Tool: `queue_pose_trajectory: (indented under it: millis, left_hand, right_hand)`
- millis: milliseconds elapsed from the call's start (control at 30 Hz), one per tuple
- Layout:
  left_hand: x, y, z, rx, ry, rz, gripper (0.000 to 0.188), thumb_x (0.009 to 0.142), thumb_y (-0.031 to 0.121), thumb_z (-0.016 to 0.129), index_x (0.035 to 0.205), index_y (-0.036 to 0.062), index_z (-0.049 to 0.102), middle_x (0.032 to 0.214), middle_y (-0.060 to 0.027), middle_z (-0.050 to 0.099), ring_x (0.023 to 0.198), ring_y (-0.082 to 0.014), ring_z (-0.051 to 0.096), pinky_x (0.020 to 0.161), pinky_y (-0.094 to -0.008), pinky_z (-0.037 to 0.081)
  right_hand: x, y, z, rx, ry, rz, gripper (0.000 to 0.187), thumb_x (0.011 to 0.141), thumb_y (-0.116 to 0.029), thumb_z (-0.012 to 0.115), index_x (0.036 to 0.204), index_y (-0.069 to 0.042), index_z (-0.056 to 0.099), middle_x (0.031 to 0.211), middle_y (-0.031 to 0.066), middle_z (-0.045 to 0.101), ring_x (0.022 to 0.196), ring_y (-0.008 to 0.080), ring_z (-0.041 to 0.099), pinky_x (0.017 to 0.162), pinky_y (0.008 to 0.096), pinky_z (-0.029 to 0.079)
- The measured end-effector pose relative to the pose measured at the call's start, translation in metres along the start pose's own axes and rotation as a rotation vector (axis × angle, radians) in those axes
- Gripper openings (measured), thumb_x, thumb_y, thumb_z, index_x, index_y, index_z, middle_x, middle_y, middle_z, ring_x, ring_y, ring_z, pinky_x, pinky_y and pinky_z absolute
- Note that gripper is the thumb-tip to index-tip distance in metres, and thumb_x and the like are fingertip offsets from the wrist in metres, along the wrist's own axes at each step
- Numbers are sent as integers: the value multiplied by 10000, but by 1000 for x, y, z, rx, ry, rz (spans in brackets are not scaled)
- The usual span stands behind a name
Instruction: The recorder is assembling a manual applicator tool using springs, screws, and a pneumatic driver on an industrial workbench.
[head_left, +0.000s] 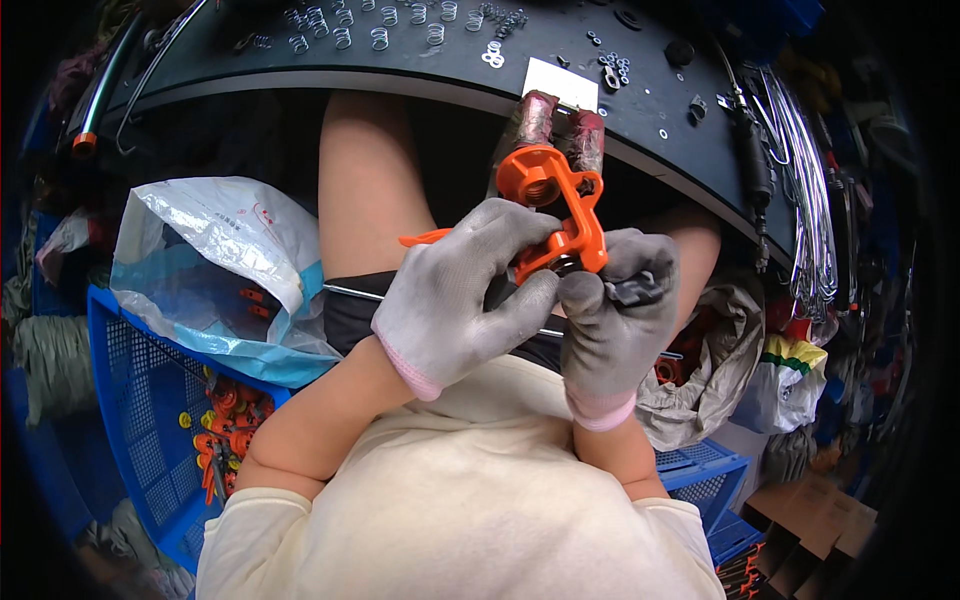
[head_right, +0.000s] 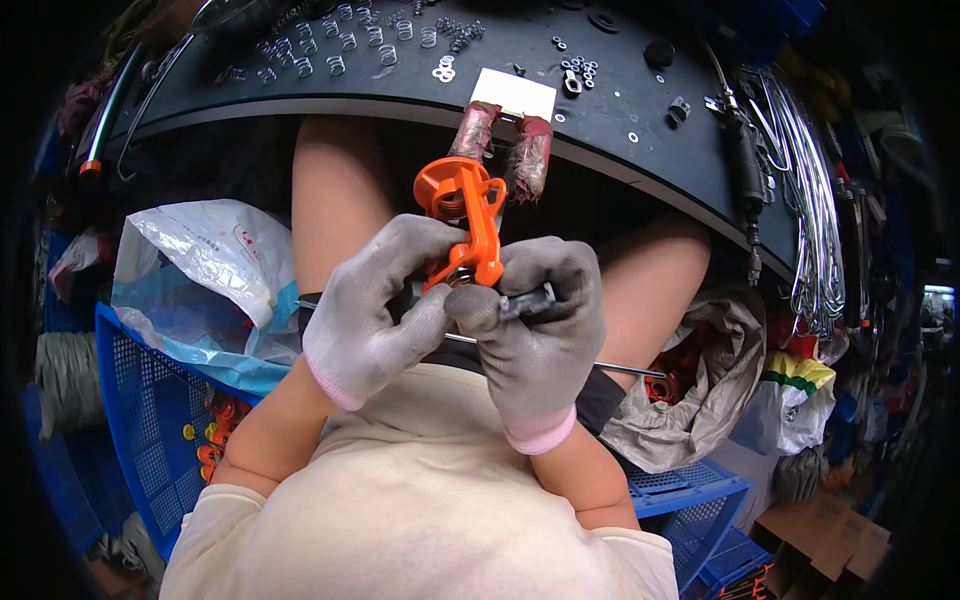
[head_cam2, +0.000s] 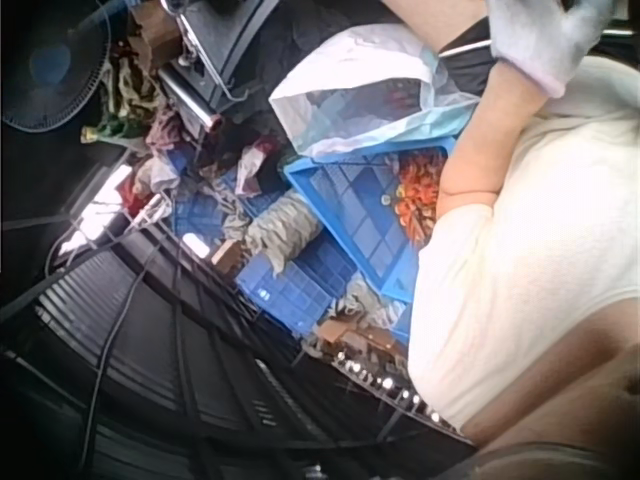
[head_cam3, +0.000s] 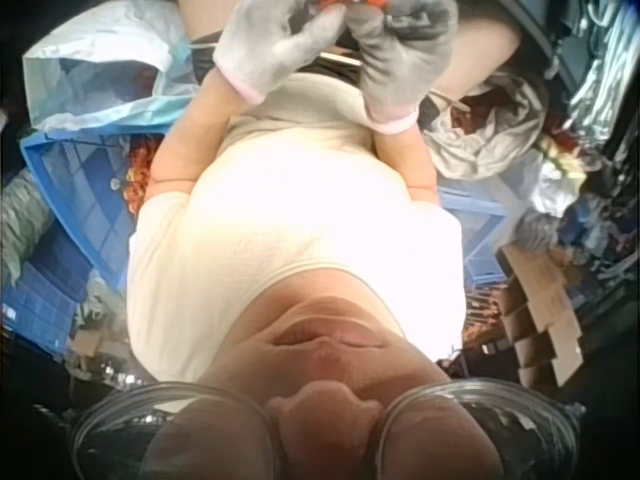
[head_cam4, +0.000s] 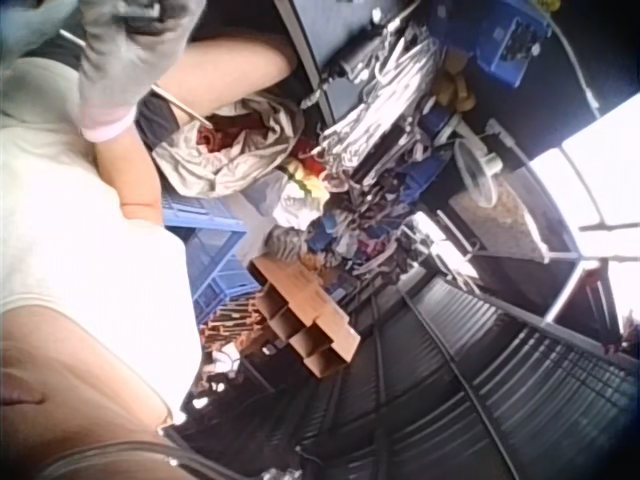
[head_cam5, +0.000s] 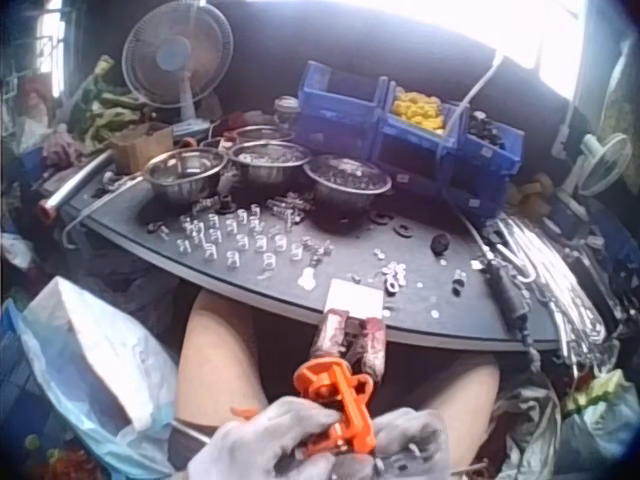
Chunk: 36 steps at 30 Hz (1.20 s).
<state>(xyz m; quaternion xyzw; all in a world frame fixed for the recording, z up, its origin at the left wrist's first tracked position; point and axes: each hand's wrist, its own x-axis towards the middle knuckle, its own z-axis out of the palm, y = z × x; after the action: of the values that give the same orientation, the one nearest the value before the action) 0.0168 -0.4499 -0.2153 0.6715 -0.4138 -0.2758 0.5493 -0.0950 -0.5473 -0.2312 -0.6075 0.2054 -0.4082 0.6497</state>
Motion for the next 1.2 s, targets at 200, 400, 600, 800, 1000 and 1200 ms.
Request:
queue_pose_trajectory:
  millis: [200, 400, 600, 800, 1000, 1200]
  left_hand:
    - [1, -18, 9, 27, 46, -93, 296, 815, 161, 635, 1067, 14, 582, 890, -121, 597, 678, -226, 627, 647, -296, 510]
    - [1, -19, 4, -368, -47, -306, 287, 920, 193, 487, 1149, 25, 531, 832, -16, 553, 586, -48, 561, 543, -199, 460]
    - [5, -20, 6, -424, -7, -302, 296, 917, 199, 493, 1151, 21, 530, 823, 1, 547, 585, -41, 551, 534, -192, 448]
    - [4, -19, 0, -255, 6, -261, 283, 919, 161, 485, 1153, 10, 539, 873, -19, 556, 690, -33, 528, 632, -195, 456]
    - [2, -31, -1, -141, 57, -151, 259, 912, 135, 511, 1128, 1, 559, 880, -15, 573, 784, -62, 520, 702, -222, 459]
    - [4, -21, -6, 62, 71, -100, 257, 901, 148, 568, 1107, -6, 573, 913, -46, 584, 786, -68, 525, 698, -226, 455]
  right_hand:
    - [7, -10, 1, -55, -46, 193, 321, 750, -99, 808, 901, -35, 532, 819, -19, 540, 708, 27, 513, 629, 176, 462]
    - [15, -14, -19, -217, -137, 171, 220, 842, -166, 711, 894, -52, 530, 781, -35, 503, 687, 28, 441, 609, 193, 398]
    - [-2, -9, -7, 166, -194, 445, 128, 976, -164, 471, 1040, -54, 488, 877, -16, 477, 773, 52, 423, 674, 197, 392]
    - [-2, -1, -4, -113, -212, 287, 219, 960, -242, 549, 1060, -50, 517, 831, -4, 551, 702, 37, 504, 594, 172, 411]
    - [1, -11, -4, 242, -189, 735, 223, 904, -182, 609, 998, -31, 473, 722, 64, 588, 499, 100, 553, 414, 198, 428]
    - [6, -6, -7, 434, -205, 817, 235, 916, -197, 614, 989, -22, 474, 692, 60, 569, 471, 88, 530, 404, 198, 424]
